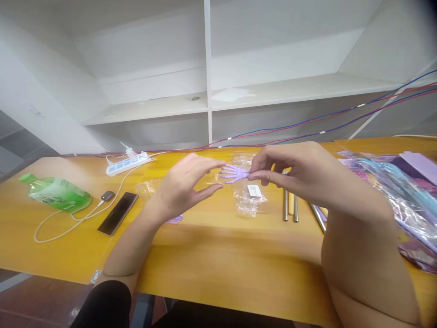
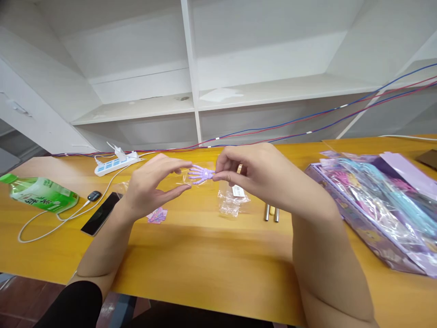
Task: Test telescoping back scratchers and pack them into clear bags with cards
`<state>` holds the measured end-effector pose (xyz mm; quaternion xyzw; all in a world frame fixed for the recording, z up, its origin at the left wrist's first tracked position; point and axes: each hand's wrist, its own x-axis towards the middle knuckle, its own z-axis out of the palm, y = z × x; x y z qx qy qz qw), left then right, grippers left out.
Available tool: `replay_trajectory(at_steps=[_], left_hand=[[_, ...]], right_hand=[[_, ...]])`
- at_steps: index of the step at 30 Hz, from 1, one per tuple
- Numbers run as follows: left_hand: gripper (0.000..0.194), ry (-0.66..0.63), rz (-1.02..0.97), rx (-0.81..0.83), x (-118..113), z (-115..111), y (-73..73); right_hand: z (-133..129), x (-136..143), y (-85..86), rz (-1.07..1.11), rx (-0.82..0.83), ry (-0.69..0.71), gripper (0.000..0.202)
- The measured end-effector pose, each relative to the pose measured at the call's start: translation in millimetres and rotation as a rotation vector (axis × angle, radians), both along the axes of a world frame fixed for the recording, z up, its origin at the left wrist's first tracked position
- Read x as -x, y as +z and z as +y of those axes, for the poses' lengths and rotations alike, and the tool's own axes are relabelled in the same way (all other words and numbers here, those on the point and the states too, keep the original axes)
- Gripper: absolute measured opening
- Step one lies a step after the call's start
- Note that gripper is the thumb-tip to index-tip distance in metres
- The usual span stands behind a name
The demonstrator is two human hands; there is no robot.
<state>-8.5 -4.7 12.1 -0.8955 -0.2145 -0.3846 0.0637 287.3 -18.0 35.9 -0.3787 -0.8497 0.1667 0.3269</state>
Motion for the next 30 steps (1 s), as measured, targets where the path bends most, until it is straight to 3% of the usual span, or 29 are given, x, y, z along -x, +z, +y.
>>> replay_trajectory(at_steps=[5, 15, 30], left_hand=[[0.044, -0.027, -0.027, 0.034, 1.7, 5.3, 0.4], [0.055, -0.145, -0.253, 0.323, 8.4, 15.9, -2.9], [0.05, -0.093, -0.237, 0.234, 1.7, 14.3, -5.8]], right_hand=[[0.2, 1.6, 3.4, 0.07, 0.027, -0.028, 0.034], [0.2, 0.3, 4.6, 0.133, -0.01, -0.047, 0.032], [-2.5, 5.3, 5.4, 0.112, -0.197, -0.103, 0.028]])
